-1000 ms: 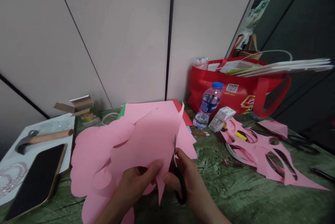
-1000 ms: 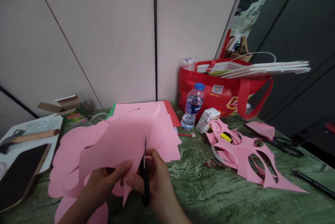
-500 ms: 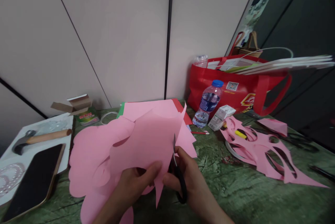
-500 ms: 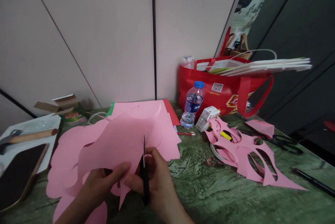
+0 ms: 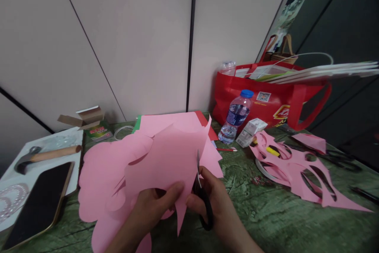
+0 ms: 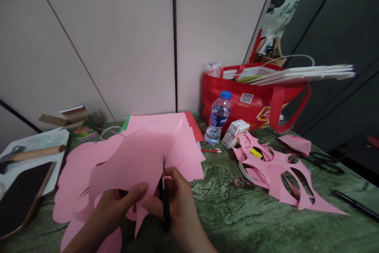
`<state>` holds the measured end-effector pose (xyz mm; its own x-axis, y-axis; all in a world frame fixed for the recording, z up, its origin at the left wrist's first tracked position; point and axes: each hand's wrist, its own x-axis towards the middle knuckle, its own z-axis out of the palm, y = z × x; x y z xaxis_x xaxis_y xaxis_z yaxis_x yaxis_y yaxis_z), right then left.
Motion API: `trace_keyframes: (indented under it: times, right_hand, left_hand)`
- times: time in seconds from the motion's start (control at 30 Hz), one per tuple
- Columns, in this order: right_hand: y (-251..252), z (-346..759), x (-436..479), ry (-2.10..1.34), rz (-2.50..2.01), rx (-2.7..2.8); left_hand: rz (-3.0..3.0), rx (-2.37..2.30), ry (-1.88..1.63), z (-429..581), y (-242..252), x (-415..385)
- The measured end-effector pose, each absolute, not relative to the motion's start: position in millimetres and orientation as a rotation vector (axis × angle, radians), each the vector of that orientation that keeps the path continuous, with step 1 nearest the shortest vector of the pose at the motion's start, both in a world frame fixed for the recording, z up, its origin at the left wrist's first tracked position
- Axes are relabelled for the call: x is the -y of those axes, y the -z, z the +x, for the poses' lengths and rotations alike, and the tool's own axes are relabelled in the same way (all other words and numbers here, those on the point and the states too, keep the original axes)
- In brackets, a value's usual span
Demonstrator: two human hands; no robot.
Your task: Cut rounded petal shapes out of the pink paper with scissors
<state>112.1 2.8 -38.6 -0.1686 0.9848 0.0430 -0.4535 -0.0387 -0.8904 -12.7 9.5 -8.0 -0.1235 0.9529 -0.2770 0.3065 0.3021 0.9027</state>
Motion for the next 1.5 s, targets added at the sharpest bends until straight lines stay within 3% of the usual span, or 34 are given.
trace_keyframes:
  times: [1.13, 1.5]
  right_hand:
    - [58.2, 107.3, -2.1, -1.536, -0.691, 0.946]
    - [46.2, 109.7, -2.7, -1.534, -0.749, 0.953]
  left_hand:
    - [1.219, -1.444, -0.986, -19.4, 18.2, -13.1]
    - [0.996, -1.602, -0.956, -10.6, 1.7, -7.2]
